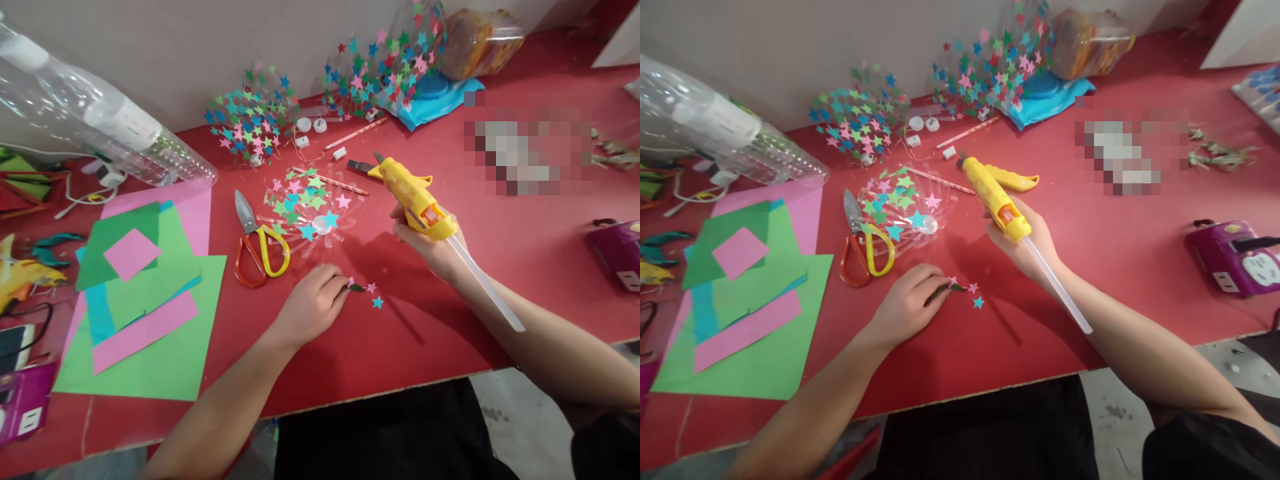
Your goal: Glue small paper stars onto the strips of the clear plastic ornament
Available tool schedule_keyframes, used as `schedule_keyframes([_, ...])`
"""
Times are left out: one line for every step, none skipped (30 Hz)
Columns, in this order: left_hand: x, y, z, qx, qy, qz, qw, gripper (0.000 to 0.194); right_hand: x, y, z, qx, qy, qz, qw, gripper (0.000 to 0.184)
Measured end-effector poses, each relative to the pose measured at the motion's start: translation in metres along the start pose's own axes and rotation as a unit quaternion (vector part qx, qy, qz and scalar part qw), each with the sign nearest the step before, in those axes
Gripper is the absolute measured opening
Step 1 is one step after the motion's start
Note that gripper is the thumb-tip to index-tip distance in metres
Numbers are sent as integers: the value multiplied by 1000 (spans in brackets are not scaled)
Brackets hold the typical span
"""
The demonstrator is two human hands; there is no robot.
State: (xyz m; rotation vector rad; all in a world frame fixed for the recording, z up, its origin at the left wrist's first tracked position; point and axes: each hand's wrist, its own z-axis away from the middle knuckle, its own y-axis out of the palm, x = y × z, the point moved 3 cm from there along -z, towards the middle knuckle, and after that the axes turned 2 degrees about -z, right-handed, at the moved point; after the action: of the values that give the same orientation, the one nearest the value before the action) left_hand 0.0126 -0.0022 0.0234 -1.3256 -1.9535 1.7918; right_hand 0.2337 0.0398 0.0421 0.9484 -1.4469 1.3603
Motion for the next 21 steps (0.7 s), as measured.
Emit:
schedule_keyframes([0, 0, 0, -3, 2, 1, 1000, 12, -1, 1, 1, 2, -8, 4, 1000, 16])
schedule_keyframes([0, 0, 1, -7, 1, 3, 1000, 14, -1, 2, 2, 2, -21, 6, 1000, 16])
schedule_keyframes([0, -1, 1, -11, -3, 4, 1000, 15, -1, 2, 3, 0, -35, 10, 999, 17])
schedule_keyframes([1, -1, 1, -15, -10, 6, 1000, 15, -1, 3, 4, -3, -48, 14, 999, 17])
schedule_keyframes([1, -2, 0, -18, -18, 7, 1000, 16, -1, 3, 6, -7, -59, 18, 998, 17])
schedule_keyframes([2, -3, 0, -20, -26, 8, 999, 16, -1, 3, 7, -12, -68, 21, 997, 17])
schedule_keyframes([2, -3, 0, -20, -35, 11, 999, 15, 0, 3, 9, -17, -73, 23, 997, 17])
schedule_keyframes([3, -4, -1, -18, -44, 15, 999, 15, 0, 3, 10, -21, -77, 24, 997, 16])
schedule_keyframes([3, -4, -1, -17, -52, 22, 998, 14, 1, 4, 11, -21, -79, 26, 996, 16])
schedule_keyframes([3, -4, -1, -14, -61, 30, 998, 13, 2, 4, 12, -20, -80, 27, 996, 16])
schedule_keyframes([3, -4, -1, -13, -74, 40, 996, 12, 3, 4, 12, -18, -80, 29, 996, 16])
schedule_keyframes([4, -4, -1, -13, -91, 52, 994, 12, 4, 5, 13, -15, -79, 32, 996, 16])
schedule_keyframes([4, -5, 0, -13, -113, 64, 991, 12, 6, 5, 13, -14, -78, 34, 996, 16])
schedule_keyframes([5, -5, 1, -16, -136, 76, 988, 11, 7, 5, 14, -15, -75, 36, 996, 15])
schedule_keyframes([6, -6, 1, -22, -160, 88, 983, 11, 9, 4, 15, -15, -71, 37, 997, 15])
schedule_keyframes([6, -7, 2, -29, -185, 106, 977, 10, 10, 4, 15, -13, -66, 38, 997, 16])
schedule_keyframes([7, -7, 3, -37, -210, 135, 968, 10, 12, 4, 16, -4, -63, 42, 997, 15])
schedule_keyframes([7, -8, 3, -39, -237, 181, 954, 10, 14, 4, 18, 7, -66, 50, 997, 14])
schedule_keyframes([7, -7, 3, -33, -265, 244, 932, 11, 16, 4, 20, 18, -79, 62, 995, 12])
schedule_keyframes([7, -5, 3, -20, -293, 318, 901, 12, 19, 4, 22, 26, -105, 74, 991, 12])
schedule_keyframes([5, -3, 3, -6, -319, 392, 863, 13, 22, 4, 24, 33, -142, 87, 986, 13])
